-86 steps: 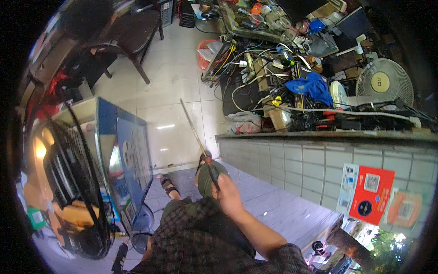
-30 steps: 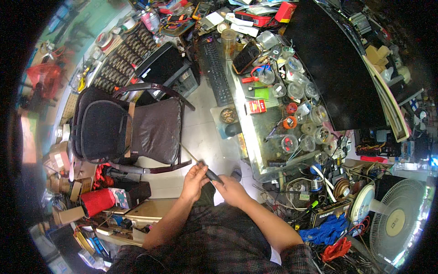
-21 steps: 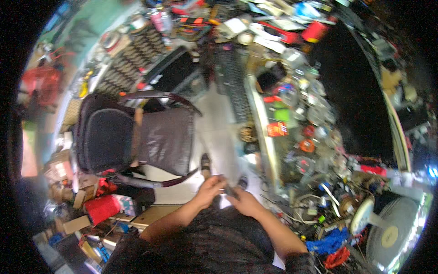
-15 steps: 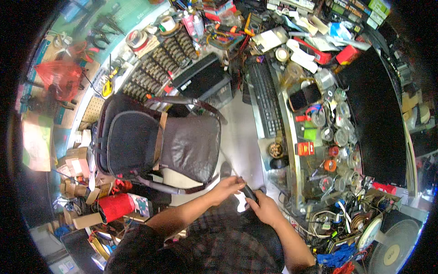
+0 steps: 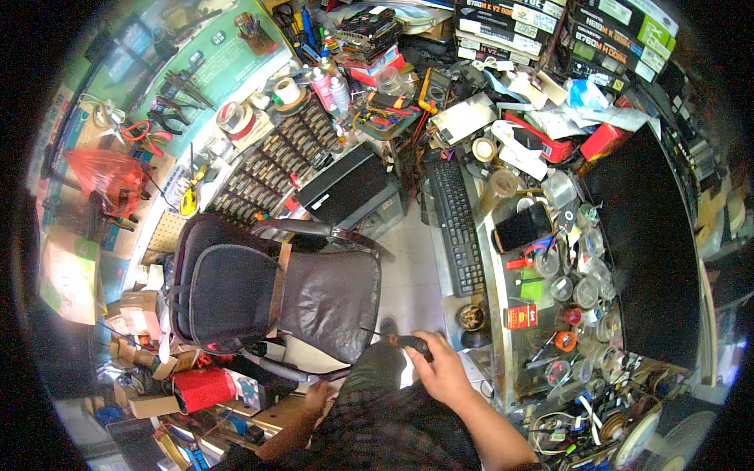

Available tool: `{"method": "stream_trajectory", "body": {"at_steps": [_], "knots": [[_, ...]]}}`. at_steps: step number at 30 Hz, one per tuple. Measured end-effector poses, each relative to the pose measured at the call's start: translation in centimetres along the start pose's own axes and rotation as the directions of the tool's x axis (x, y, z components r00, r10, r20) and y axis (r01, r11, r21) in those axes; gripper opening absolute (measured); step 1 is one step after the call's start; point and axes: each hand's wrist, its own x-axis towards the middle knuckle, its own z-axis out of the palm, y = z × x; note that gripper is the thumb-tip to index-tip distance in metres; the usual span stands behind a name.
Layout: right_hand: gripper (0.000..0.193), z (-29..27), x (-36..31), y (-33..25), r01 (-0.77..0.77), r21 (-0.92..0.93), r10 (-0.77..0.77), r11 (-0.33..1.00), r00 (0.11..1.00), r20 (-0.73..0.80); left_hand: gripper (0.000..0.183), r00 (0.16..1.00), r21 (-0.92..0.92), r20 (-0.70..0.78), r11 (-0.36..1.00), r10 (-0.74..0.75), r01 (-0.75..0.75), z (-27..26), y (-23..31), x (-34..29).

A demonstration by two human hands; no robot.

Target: The person uses a screwdriver to remove screws from an electric motor mounted on a stand, then retrieves a caliper to measure the motor's dimensions. The person repeatedly measures the motor while holding it with both hands.

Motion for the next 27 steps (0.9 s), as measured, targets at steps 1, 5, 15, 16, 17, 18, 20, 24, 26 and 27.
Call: {"method": "stream_trajectory", "body": {"at_steps": [1,5,15,16,17,18,20,24,26,27], "knots": [[0.035,0.2,1.2,0.7,0.094,-0.043,-0.094,0.995,0.996,-0.006,0.038,0.974,-0.290,-0.137,0.948,-0.179,0.133,-2.6,-4.6,0.2],[0.035,-1.6,7.4,-3.0,0.110,-0.061,-0.108,0.992,0.994,0.034,0.054,0.892,0.069,-0.357,0.961,0.275,-0.269,-9.4,-8.0,1.4],[0.040,-3.4,26.0,-24.4,0.499,-0.216,-0.516,0.839,0.856,-0.026,0.069,0.192,0.807,-0.576,0.591,0.794,-0.022,-32.8,26.8,0.0],[0.039,-3.3,29.0,-26.0,0.623,-0.349,-0.669,0.700,0.743,-0.015,0.074,0.247,0.802,-0.588,0.594,0.770,0.061,-35.1,27.1,1.0],[0.038,-3.3,31.8,-28.0,0.638,-0.339,-0.688,0.691,0.724,-0.041,0.075,0.298,0.762,-0.634,0.641,0.714,0.087,-36.3,27.4,2.9],[0.038,-2.9,35.1,-29.1,0.654,-0.295,-0.699,0.697,0.710,-0.077,0.076,0.343,0.728,-0.673,0.670,0.656,0.147,-37.7,28.0,3.4],[0.037,-3.1,41.7,-31.4,0.675,-0.374,-0.743,0.635,0.667,-0.057,0.078,0.424,0.640,-0.725,0.758,0.543,0.123,-38.4,30.1,4.5],[0.037,-2.2,53.9,-34.1,0.509,-0.709,-0.714,0.488,0.700,0.012,0.081,0.611,0.486,-0.742,0.849,0.275,0.209,-38.2,34.8,3.7],[0.037,-4.0,62.0,-33.3,0.658,-0.727,-0.911,0.198,0.397,0.111,0.078,0.459,0.621,-0.732,0.770,0.503,0.145,-38.9,31.5,5.8],[0.039,-3.3,64.2,-33.5,0.645,-0.704,-0.869,0.296,0.488,0.082,0.076,0.374,0.682,-0.706,0.719,0.601,0.133,-38.9,31.5,5.7]]}}
